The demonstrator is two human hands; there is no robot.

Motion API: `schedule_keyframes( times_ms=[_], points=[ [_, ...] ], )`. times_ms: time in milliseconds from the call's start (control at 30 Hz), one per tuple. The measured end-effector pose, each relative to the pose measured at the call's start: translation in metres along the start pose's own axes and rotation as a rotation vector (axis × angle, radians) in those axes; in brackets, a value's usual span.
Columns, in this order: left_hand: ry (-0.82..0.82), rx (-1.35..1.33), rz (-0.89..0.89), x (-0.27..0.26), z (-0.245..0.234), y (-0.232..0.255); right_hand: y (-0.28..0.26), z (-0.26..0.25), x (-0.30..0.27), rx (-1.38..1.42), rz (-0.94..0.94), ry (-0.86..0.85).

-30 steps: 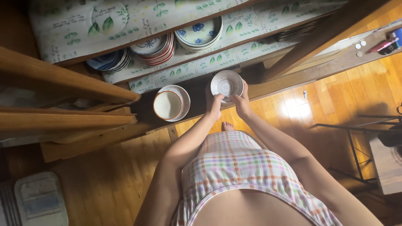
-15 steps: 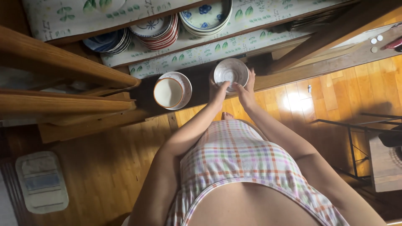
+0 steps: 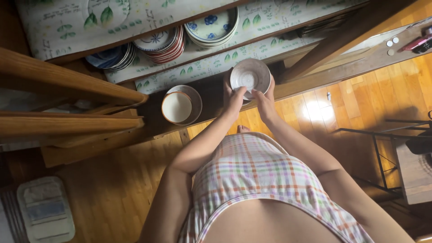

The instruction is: Organize and rearrange various plates and bowls between a cupboard and a nearby table.

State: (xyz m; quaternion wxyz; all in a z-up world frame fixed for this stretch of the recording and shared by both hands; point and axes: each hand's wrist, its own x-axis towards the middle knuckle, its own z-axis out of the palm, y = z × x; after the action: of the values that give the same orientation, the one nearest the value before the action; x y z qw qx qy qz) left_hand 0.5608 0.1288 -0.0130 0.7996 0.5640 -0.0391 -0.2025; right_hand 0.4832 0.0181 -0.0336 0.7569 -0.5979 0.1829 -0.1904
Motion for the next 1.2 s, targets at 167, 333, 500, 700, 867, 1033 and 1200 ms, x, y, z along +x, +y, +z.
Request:
schedule_keyframes(
  times_ms=[167,333,500,700,867,1033,1200],
  points=[
    [0.096,0.544,-0.061,-0.002,-0.005,-0.009,0.003,-0.003,0.000,0.024,-0.003,0.008],
    [0.075,0.469,-0.040,0.020,-0.030,-0.070,0.007,-0.003,0.001,-0.027,-0.054,-0.001],
    [0.068,0.434,-0.154,0.011,-0.026,-0.043,-0.002,-0.005,-0.012,-0.301,-0.083,-0.020],
    [0.100,0.254,0.003,0.005,-0.021,-0.009,-0.054,-0.010,-0.012,-0.209,-0.076,-0.248],
    [0.044,0.493,0.309,0.045,-0.001,0.029,-0.081,-0.015,0.011,-0.059,-0.083,-0.215],
    [-0.036,0.533,0.117,0.147,0.063,0.034,-0.093,-0.014,0.036,0.269,-0.089,-0.102],
    [-0.091,0.266,-0.237,0.261,0.120,-0.032,-0.062,-0.037,0.021,0.081,-0.002,-0.072]
  ],
)
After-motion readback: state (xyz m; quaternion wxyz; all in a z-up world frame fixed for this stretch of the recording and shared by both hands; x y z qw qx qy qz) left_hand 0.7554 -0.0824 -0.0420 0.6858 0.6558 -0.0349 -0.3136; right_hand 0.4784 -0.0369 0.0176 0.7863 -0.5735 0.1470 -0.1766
